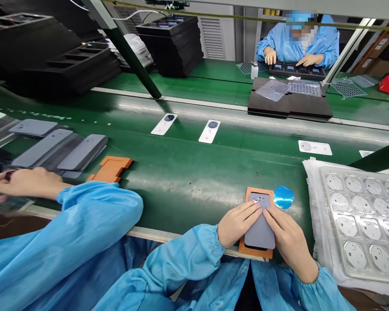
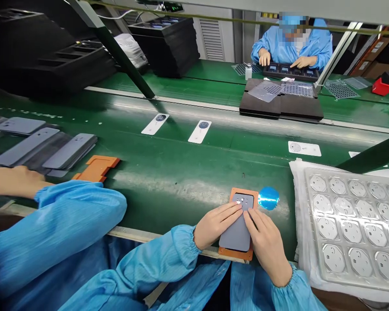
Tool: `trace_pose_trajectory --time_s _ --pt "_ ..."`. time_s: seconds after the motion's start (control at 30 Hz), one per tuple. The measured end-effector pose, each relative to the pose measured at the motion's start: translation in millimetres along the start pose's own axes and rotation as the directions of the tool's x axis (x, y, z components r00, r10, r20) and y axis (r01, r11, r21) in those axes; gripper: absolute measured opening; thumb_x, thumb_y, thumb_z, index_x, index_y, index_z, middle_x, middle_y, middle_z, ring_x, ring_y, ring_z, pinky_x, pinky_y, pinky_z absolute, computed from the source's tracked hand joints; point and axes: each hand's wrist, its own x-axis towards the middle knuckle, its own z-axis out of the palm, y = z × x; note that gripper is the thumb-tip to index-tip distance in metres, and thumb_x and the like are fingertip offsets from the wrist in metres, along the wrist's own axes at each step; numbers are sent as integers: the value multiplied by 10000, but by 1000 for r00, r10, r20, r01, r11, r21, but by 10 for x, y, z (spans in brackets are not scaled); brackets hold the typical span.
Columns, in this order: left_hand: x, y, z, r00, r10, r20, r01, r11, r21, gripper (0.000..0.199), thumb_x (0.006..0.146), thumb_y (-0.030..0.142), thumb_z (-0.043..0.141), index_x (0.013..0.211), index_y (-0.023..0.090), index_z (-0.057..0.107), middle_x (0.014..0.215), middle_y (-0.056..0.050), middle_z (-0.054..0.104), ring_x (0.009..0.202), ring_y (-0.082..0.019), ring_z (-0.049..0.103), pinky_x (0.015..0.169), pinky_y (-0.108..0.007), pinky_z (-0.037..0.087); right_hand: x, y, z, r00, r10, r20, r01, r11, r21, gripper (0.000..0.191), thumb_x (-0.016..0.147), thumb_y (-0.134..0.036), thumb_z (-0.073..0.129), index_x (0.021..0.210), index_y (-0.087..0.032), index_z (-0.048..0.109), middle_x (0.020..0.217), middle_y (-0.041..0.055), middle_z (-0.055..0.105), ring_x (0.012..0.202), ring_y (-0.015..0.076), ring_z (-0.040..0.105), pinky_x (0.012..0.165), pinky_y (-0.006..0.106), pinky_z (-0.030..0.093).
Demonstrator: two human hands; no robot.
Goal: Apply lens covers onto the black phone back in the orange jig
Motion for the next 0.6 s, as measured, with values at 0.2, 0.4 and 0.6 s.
trace_pose_trajectory --time_s 0.2,0.4,0.6 --pt "2 -16 89 1000 23 19 -24 1000 20 371 980 116 431 1337 123 535 1302 -122 616 1346 -215 498 1098 -357 505 -117 91 121 999 -47 14 48 996 -80 416 960 -60 408 1342 -106 567 1257 139 640 1196 236 600 1002 402 538" --pt "4 -85 75 998 36 41 -37 999 3 382 985 128 409 1353 110 513 1296 -132 615 1343 -207 501 1100 -339 498 -82 94 114 997 -68 33 71 990 -122 382 954 -50 402 1280 -64 599 1248 150 642 1168 244 611 1006 410 524" --pt "-1 -146 128 986 -53 159 32 991 133 336 949 172 467 1263 135 583 1366 -168 552 1340 -266 497 1104 -441 462 -67 177 259 987 -79 138 101 982 -157 395 962 -88 398 1311 -65 582 1315 153 605 1234 266 567 1035 446 490"
